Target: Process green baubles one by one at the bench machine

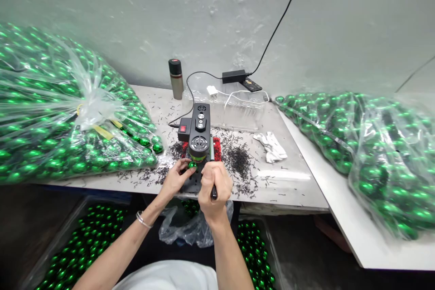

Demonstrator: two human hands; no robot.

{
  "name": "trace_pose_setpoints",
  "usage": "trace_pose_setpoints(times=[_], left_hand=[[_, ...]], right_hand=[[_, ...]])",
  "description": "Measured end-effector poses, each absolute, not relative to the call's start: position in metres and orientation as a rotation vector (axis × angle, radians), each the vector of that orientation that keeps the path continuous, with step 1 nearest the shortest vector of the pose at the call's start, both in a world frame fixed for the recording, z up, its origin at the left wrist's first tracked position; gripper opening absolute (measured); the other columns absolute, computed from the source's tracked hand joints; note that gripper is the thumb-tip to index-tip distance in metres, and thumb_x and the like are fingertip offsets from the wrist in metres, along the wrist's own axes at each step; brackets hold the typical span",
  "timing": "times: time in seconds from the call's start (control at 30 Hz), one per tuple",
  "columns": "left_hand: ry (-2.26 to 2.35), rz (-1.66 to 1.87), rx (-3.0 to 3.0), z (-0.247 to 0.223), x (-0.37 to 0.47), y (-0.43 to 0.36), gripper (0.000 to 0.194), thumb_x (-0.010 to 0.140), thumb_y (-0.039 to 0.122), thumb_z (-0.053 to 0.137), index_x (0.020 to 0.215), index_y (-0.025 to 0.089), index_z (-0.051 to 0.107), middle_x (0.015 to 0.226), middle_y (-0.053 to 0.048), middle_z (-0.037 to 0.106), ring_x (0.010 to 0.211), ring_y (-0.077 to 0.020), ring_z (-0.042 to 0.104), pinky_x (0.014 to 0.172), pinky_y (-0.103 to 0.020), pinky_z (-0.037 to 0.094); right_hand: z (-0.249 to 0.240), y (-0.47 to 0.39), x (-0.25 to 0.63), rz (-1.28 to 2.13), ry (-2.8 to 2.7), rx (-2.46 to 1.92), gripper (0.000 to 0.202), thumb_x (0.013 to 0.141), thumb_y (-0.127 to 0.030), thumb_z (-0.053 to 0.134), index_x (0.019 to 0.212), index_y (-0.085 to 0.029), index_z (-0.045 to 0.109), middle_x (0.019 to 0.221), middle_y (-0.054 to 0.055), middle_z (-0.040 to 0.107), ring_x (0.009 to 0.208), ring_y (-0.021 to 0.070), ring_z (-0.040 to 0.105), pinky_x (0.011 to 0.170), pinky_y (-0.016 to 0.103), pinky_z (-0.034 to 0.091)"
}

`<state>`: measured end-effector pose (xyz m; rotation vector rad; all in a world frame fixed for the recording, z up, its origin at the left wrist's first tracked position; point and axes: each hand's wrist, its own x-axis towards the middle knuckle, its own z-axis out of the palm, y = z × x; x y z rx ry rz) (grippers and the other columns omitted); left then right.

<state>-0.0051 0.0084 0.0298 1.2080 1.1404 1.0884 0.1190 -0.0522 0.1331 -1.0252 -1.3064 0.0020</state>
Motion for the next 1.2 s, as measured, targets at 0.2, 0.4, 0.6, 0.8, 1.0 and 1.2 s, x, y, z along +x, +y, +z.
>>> trace_pose_setpoints(times=[0.2,0.4,0.6,0.8,1.0,1.2], left_hand=[[1.282,1.165,1.58,0.017,0.0,0.001,0.03,0.082,0.033,0.074,0.109,0.021,0.068,0.101,-0.008,0.074,0.098,-0.0249,0.069,0.094,-0.042,0.051],[1.297,1.19,1.963,0.01,-0.006,-0.006,0.031,0.089,0.029,0.07,0.119,0.022,0.071,0.102,-0.008,0.075,0.098,-0.0256,0.066,0.093,-0.044,0.05],[1.293,1.183,2.05,0.008,-0.007,-0.002,0.029,0.09,0.031,0.07,0.118,0.022,0.071,0.104,-0.009,0.076,0.098,-0.0265,0.066,0.09,-0.044,0.051],[1.27,1.149,2.103,0.011,-0.005,0.0,0.028,0.09,0.031,0.071,0.116,0.02,0.072,0.11,-0.01,0.076,0.1,-0.0267,0.064,0.09,-0.044,0.05],[1.274,1.137,2.073,0.016,-0.004,-0.001,0.026,0.09,0.031,0.071,0.114,0.022,0.072,0.109,-0.01,0.076,0.1,-0.0266,0.064,0.091,-0.044,0.05],[1.289,1.096,2.039,0.018,-0.003,-0.002,0.026,0.089,0.03,0.071,0.115,0.023,0.072,0.11,-0.009,0.076,0.101,-0.0273,0.063,0.092,-0.044,0.048]], right_hand=[[0.13,-0.055,0.119,-0.01,-1.322,-1.055,0.029,0.098,-0.015,0.046,0.069,-0.021,0.051,0.071,0.0,0.057,0.065,0.0124,0.057,0.058,0.027,0.044],[0.124,-0.057,0.12,0.0,-1.358,-1.031,0.031,0.097,-0.011,0.045,0.068,-0.021,0.047,0.073,0.0,0.056,0.066,0.0116,0.056,0.058,0.026,0.044],[0.117,-0.059,0.12,-0.01,-1.372,-1.028,0.028,0.096,-0.011,0.044,0.07,-0.021,0.048,0.073,0.0,0.055,0.066,0.0122,0.056,0.058,0.027,0.045],[0.084,-0.056,0.12,-0.072,-1.384,-0.983,0.028,0.098,-0.015,0.039,0.073,-0.022,0.047,0.074,-0.001,0.055,0.065,0.0124,0.056,0.065,0.03,0.05],[0.066,-0.051,0.122,-0.133,-1.404,-0.952,0.028,0.099,-0.018,0.036,0.074,-0.023,0.047,0.076,-0.001,0.056,0.064,0.0126,0.058,0.073,0.036,0.053],[0.05,-0.049,0.121,-0.119,-1.359,-0.944,0.031,0.101,-0.022,0.032,0.073,-0.023,0.046,0.076,-0.001,0.055,0.064,0.0133,0.06,0.074,0.038,0.054]])
